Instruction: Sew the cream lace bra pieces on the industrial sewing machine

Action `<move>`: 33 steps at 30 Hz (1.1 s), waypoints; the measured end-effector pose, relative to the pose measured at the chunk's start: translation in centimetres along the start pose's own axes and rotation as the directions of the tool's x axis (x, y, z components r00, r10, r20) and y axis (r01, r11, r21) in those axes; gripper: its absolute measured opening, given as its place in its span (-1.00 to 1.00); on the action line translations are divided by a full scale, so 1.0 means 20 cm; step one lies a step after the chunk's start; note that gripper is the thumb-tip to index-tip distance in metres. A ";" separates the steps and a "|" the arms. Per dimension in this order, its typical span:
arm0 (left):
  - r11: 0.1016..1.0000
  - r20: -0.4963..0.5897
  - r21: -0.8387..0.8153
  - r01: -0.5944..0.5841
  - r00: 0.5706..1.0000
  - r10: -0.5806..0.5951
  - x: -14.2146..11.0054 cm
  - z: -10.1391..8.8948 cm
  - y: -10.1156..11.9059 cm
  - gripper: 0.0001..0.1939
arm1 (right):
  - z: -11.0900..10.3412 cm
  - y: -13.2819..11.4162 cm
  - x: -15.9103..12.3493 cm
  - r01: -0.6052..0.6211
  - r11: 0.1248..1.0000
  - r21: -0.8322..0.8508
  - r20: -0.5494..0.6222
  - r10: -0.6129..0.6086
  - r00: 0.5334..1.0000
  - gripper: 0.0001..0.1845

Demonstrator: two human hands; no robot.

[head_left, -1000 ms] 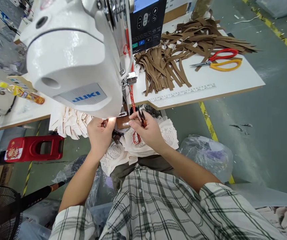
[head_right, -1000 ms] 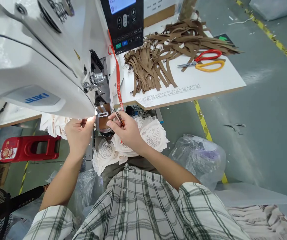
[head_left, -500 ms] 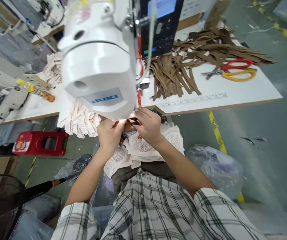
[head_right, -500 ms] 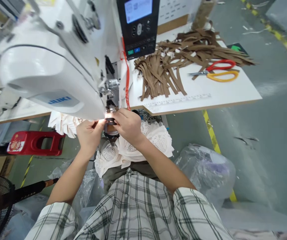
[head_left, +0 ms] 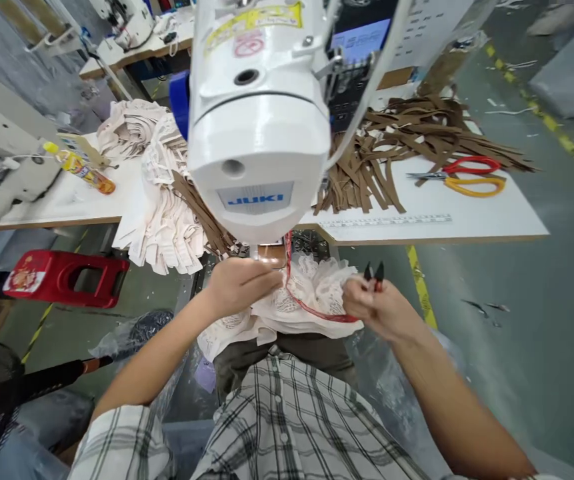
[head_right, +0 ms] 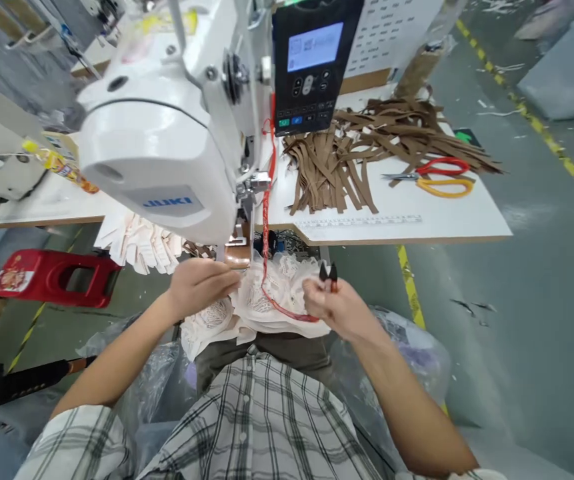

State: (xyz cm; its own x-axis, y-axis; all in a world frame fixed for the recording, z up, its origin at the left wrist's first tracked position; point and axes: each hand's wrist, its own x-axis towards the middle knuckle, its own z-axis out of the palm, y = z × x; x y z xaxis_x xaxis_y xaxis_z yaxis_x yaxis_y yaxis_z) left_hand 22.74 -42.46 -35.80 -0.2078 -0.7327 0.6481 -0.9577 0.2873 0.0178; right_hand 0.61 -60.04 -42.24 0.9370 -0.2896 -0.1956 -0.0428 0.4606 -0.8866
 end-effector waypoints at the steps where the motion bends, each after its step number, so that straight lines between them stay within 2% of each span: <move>1: 0.999 -0.043 -0.012 0.051 0.998 -0.051 0.01 0.00 0.00 -0.94 | -0.01 0.00 0.01 0.031 0.997 0.075 -0.121 -0.021 0.992 -0.44; 3: 0.976 -0.099 -0.032 0.216 0.971 -0.218 0.03 0.02 0.01 -0.96 | 0.03 0.00 0.04 0.093 0.985 0.148 -0.303 -0.044 0.952 -0.49; 4: 0.949 -0.116 -0.031 0.315 0.942 -0.316 0.04 0.03 0.03 -0.95 | 0.08 0.00 0.05 0.088 0.980 0.180 -0.316 -0.027 0.948 -0.48; 5: 0.914 -0.129 -0.024 0.404 0.906 -0.404 0.04 0.04 0.05 -0.93 | 0.14 0.00 0.07 0.052 0.973 0.225 -0.271 0.011 0.963 -0.45; 7: 0.851 -0.163 -0.007 0.525 0.839 -0.519 0.06 0.07 0.10 -0.89 | 0.27 0.01 0.09 -0.079 0.947 0.313 -0.086 0.111 0.990 -0.40; 9: 0.822 -0.182 -0.004 0.570 0.808 -0.561 0.07 0.09 0.15 -0.88 | 0.40 0.03 0.10 -0.143 0.923 0.358 0.026 0.144 0.989 -0.46; 11: 0.819 -0.181 -0.003 0.573 0.806 -0.564 0.08 0.10 0.18 -0.89 | 0.48 0.05 0.11 -0.104 0.920 0.378 0.029 0.100 0.995 -0.50; 13: 0.830 -0.181 0.010 0.558 0.817 -0.547 0.08 0.10 0.20 -0.90 | 0.51 0.05 0.12 -0.047 0.923 0.383 0.015 0.044 0.999 -0.50; 17: 0.874 -0.195 0.091 0.477 0.870 -0.454 0.07 0.09 0.22 -0.88 | 0.50 0.06 0.14 0.026 0.937 0.349 0.009 -0.031 0.999 -0.52; 20: 0.895 -0.160 0.137 0.425 0.901 -0.403 0.06 0.08 0.23 -0.86 | 0.49 0.07 0.14 0.069 0.947 0.313 -0.010 -0.069 0.998 -0.52; 24: 0.887 -0.140 0.065 0.457 0.884 -0.445 0.06 0.09 0.24 -0.88 | 0.50 0.08 0.16 0.097 0.953 0.287 -0.070 -0.080 0.994 -0.53; 27: 0.834 -0.168 0.070 0.548 0.830 -0.532 0.05 0.12 0.21 -0.88 | 0.39 0.06 0.16 0.092 0.983 0.156 -0.150 -0.068 0.986 -0.51; 29: 0.774 -0.207 0.125 0.621 0.779 -0.592 0.04 0.14 0.18 -0.84 | 0.23 0.06 0.15 0.089 0.990 -0.105 -0.290 -0.116 0.950 -0.52; 30: 0.743 -0.224 0.154 0.652 0.755 -0.616 0.03 0.16 0.16 -0.83 | 0.12 0.06 0.15 0.064 0.954 -0.292 -0.382 -0.178 0.907 -0.54; 31: 0.716 -0.234 0.178 0.675 0.735 -0.636 0.03 0.18 0.14 -0.82 | 0.00 0.07 0.14 0.002 0.871 -0.492 -0.472 -0.269 0.840 -0.56; 33: 0.677 -0.226 0.219 0.703 0.711 -0.666 0.02 0.20 0.11 -0.80 | -0.25 0.12 0.12 -0.236 0.588 -0.774 -0.532 -0.401 0.746 -0.56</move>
State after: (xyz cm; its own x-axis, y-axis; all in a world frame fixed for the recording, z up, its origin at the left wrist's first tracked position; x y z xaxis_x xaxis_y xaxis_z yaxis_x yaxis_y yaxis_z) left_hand 19.66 -44.65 -38.55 0.5348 -0.5725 0.6215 -0.8377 -0.4557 0.3010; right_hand 1.08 -63.81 -46.83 0.5318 -0.8468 -0.0134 -0.5145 -0.3105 -0.7993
